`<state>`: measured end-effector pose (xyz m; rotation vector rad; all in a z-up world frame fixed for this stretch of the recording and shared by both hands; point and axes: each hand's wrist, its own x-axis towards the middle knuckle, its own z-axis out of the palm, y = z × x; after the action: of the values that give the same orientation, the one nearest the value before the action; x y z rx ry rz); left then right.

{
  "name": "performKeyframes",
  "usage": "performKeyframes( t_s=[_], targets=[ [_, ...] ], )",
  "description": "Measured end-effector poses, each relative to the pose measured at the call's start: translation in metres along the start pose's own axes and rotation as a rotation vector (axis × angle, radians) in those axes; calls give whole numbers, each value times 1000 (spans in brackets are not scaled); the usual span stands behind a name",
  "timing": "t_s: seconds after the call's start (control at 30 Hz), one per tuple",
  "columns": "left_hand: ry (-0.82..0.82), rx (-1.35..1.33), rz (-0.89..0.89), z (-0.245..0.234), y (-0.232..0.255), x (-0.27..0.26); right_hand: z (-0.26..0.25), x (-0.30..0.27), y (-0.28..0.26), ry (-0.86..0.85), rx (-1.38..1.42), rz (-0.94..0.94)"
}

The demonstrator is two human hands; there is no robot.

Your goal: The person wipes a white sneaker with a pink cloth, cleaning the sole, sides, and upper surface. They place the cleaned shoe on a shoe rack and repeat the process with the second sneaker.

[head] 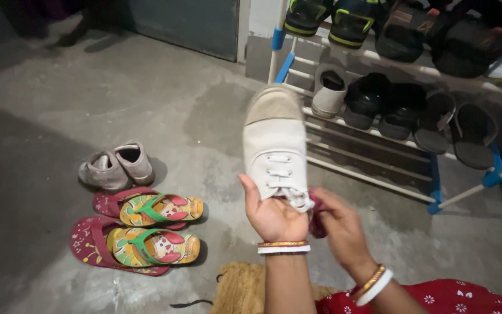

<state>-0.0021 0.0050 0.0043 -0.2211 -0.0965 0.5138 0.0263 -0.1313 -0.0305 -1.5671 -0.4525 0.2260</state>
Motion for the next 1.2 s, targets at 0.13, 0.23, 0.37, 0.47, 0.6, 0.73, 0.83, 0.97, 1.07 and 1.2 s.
performKeyframes(
  t_s=[0.13,0.23,0.37,0.47,0.6,0.73,0.83,0.97,1.07,1.2],
  targets=[
    [-93,158,6,5,-7,-7,-9,1,-48,177,-204,-314],
    [-113,226,-39,8,-17,-8,3,12,-90,78,-511,-661],
    [-150,297,-94,-5,-20,-13,31,16,-96,-77,-769,-755],
    [-140,523,-136,-13,-11,-14,35,12,-75,-58,-657,-704],
    [-229,882,-184,-4,-7,-14,12,4,-52,54,-447,-395],
    [-189,1580,-34,1,-12,-21,-13,1,-67,193,-338,-421],
    [-317,1917,286,-5,-14,-23,-15,-6,-100,74,-484,-664],
    [-610,2031,453,-23,-24,-8,2,-2,-121,-260,-795,-872],
    [-804,2095,463,-36,-28,-4,3,2,-111,-347,-817,-851],
    [-591,2240,484,-28,-39,-13,-18,19,-95,-226,-641,-808]
  ],
)
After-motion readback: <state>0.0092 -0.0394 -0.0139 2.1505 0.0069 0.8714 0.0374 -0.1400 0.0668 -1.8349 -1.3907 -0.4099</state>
